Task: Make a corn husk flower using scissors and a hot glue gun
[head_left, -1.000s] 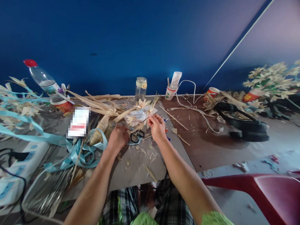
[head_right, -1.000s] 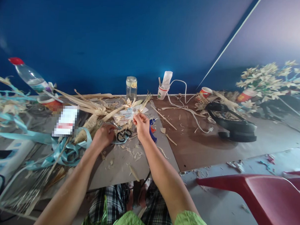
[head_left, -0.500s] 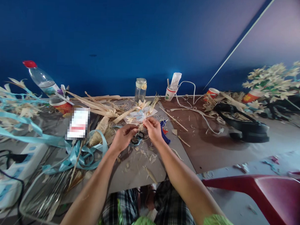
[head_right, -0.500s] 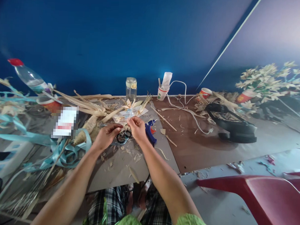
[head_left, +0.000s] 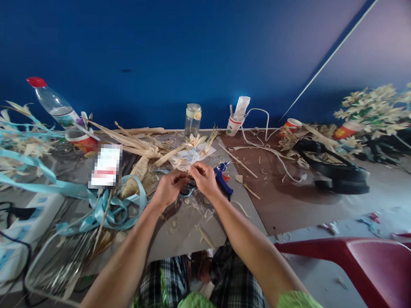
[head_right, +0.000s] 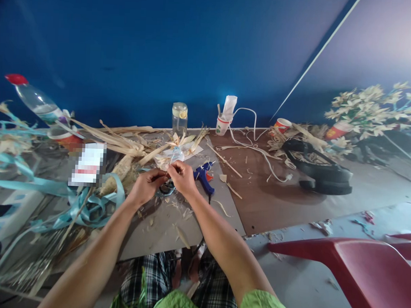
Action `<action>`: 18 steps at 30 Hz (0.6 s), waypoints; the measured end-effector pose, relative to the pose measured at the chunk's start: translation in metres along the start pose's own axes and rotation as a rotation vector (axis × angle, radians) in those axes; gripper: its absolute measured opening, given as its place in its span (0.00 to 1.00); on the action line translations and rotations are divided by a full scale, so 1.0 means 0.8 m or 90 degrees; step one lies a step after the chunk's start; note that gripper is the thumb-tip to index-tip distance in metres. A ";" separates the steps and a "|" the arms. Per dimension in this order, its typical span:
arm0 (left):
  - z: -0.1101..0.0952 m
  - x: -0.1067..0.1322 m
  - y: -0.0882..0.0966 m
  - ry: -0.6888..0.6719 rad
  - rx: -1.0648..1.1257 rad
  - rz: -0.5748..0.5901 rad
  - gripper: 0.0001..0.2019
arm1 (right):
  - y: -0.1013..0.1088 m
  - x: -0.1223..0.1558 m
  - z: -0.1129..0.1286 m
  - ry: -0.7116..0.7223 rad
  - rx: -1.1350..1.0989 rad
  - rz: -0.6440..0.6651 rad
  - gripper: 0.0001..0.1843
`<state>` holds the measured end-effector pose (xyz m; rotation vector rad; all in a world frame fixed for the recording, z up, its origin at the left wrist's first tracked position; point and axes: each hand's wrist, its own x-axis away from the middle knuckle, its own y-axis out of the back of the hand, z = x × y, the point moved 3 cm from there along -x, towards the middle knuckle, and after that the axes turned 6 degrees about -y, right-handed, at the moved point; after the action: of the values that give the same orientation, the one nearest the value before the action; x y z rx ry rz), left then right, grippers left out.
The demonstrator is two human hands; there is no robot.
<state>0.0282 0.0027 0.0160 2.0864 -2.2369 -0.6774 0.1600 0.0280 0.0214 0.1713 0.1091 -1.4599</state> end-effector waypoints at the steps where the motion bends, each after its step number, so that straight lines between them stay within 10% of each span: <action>1: 0.000 0.000 -0.001 -0.001 -0.006 0.005 0.08 | 0.001 0.000 0.000 -0.003 0.002 -0.010 0.16; 10: 0.001 0.002 -0.004 0.039 0.063 -0.036 0.09 | 0.006 -0.002 -0.002 0.005 0.023 -0.045 0.20; 18: -0.001 0.004 0.002 0.190 0.355 -0.095 0.13 | 0.004 -0.003 0.010 -0.001 -0.055 0.214 0.22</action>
<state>0.0263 -0.0005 0.0162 2.3883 -2.2893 0.2942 0.1626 0.0293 0.0302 0.1125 0.1349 -1.1186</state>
